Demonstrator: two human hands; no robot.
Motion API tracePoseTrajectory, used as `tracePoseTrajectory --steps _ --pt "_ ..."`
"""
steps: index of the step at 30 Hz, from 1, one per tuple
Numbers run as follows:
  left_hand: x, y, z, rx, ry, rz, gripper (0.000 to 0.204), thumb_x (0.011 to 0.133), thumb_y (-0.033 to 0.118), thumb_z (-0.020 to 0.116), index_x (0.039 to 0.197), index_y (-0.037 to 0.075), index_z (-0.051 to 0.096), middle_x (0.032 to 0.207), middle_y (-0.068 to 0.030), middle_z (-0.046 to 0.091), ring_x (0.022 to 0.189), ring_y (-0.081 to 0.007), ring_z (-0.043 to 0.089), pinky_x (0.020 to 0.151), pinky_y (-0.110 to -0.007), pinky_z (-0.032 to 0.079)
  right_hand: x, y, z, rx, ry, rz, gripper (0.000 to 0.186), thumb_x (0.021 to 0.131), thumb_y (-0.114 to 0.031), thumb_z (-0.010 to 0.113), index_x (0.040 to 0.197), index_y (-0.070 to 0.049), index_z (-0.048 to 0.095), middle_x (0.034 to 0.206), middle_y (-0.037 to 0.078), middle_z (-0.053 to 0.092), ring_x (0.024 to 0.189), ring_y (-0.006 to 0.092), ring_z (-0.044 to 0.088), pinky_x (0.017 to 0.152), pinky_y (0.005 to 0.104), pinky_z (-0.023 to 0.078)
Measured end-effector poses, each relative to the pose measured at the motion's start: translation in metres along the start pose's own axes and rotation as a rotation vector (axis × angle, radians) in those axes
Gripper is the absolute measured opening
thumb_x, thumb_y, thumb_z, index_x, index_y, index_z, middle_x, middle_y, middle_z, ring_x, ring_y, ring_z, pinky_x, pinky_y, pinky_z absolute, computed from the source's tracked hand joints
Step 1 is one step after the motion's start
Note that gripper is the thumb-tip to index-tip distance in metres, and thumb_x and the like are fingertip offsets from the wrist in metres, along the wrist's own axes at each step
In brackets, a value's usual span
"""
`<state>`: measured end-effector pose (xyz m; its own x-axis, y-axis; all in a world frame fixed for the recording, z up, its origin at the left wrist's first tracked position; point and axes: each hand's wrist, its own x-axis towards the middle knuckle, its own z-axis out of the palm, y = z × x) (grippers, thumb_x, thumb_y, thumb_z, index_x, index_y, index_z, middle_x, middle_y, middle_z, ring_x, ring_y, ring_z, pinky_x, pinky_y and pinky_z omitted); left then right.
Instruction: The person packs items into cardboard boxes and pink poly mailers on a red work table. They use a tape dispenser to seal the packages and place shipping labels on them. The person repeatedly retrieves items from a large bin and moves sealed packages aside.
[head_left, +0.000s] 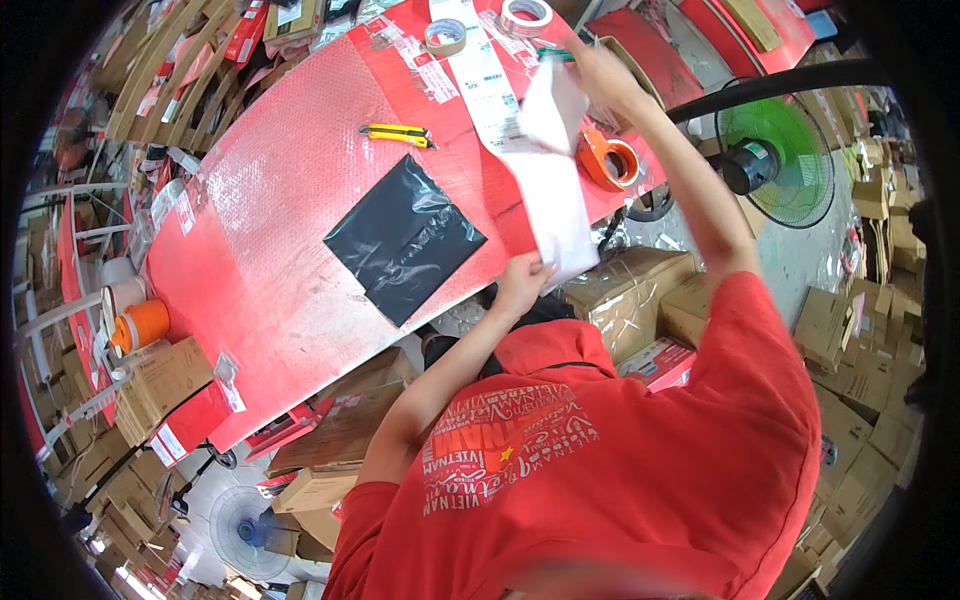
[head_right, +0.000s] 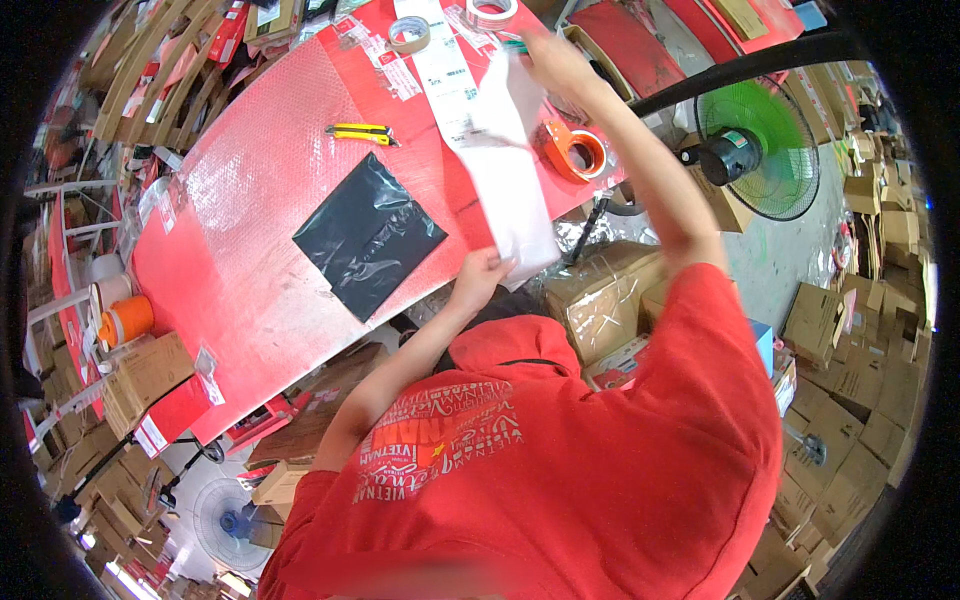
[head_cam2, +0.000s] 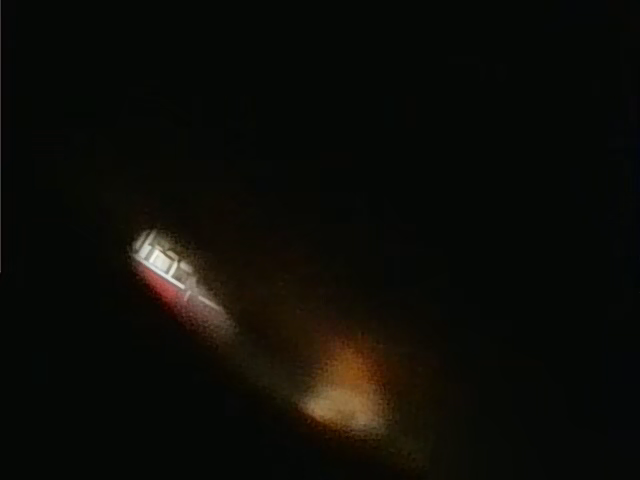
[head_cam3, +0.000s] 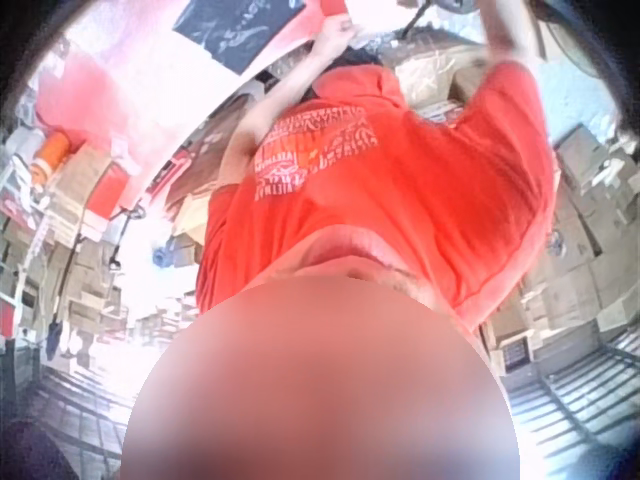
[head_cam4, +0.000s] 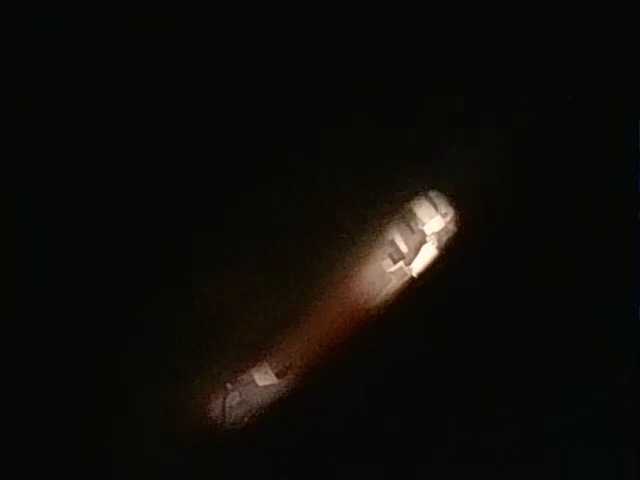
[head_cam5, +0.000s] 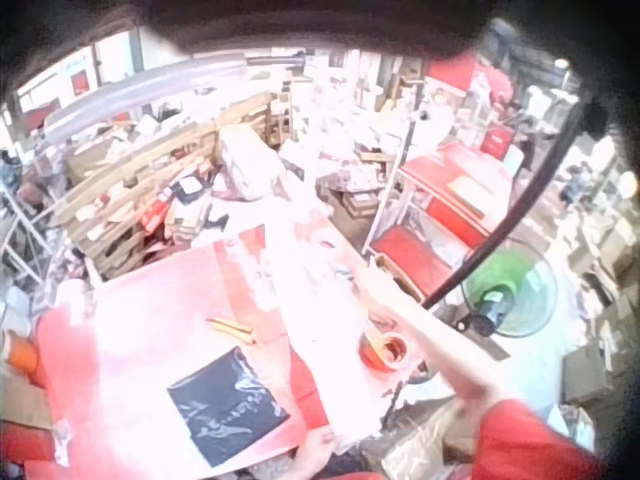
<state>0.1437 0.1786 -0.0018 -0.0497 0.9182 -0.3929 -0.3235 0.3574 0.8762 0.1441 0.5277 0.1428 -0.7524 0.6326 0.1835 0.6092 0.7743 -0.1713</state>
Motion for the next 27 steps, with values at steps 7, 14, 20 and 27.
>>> tracePoseTrajectory --steps 7,14,20,27 --pt "-0.095 0.084 -0.075 0.804 -0.304 -0.142 0.046 0.111 0.032 0.064 0.139 -0.004 0.07 0.128 -0.0302 0.075 0.124 -0.0424 0.073 0.109 -0.045 0.054 -0.14 -0.236 0.114 0.075 -0.028 -0.785 0.07 0.103 -0.03 0.057 0.166 -0.005 0.043 0.145 0.022 0.065 0.14 0.0324 0.065 0.118 0.0499 0.05" --pt "-0.081 0.023 -0.15 1.278 0.732 0.108 0.074 0.113 0.028 0.057 0.174 0.0 0.026 0.183 -0.0225 0.019 0.169 -0.0466 0.015 0.136 -0.059 0.015 -0.171 -0.216 0.205 0.427 -0.008 -0.007 0.073 0.095 -0.053 0.077 0.14 0.003 0.064 0.118 0.027 0.076 0.112 0.0438 0.074 0.093 0.0518 0.059" --pt "-0.163 -0.043 -0.159 1.128 0.873 0.286 0.075 0.116 0.039 0.048 0.174 -0.002 0.024 0.182 -0.0269 0.02 0.168 -0.0462 0.018 0.136 -0.059 0.012 -0.078 -0.259 0.172 1.054 -0.601 -0.03 0.054 0.098 -0.047 0.078 0.119 0.003 0.075 0.107 0.02 0.081 0.098 0.0349 0.078 0.086 0.0523 0.061" --pt "-0.229 -0.071 -0.221 0.965 0.526 0.284 0.078 0.116 0.043 0.052 0.172 -0.006 0.028 0.176 -0.0326 0.031 0.163 -0.0477 0.031 0.133 -0.054 0.024 -0.132 -0.331 0.139 1.444 -0.313 -0.275 0.048 0.108 -0.038 0.066 0.136 -0.001 0.072 0.127 0.017 0.08 0.126 0.0265 0.073 0.105 0.0444 0.058"
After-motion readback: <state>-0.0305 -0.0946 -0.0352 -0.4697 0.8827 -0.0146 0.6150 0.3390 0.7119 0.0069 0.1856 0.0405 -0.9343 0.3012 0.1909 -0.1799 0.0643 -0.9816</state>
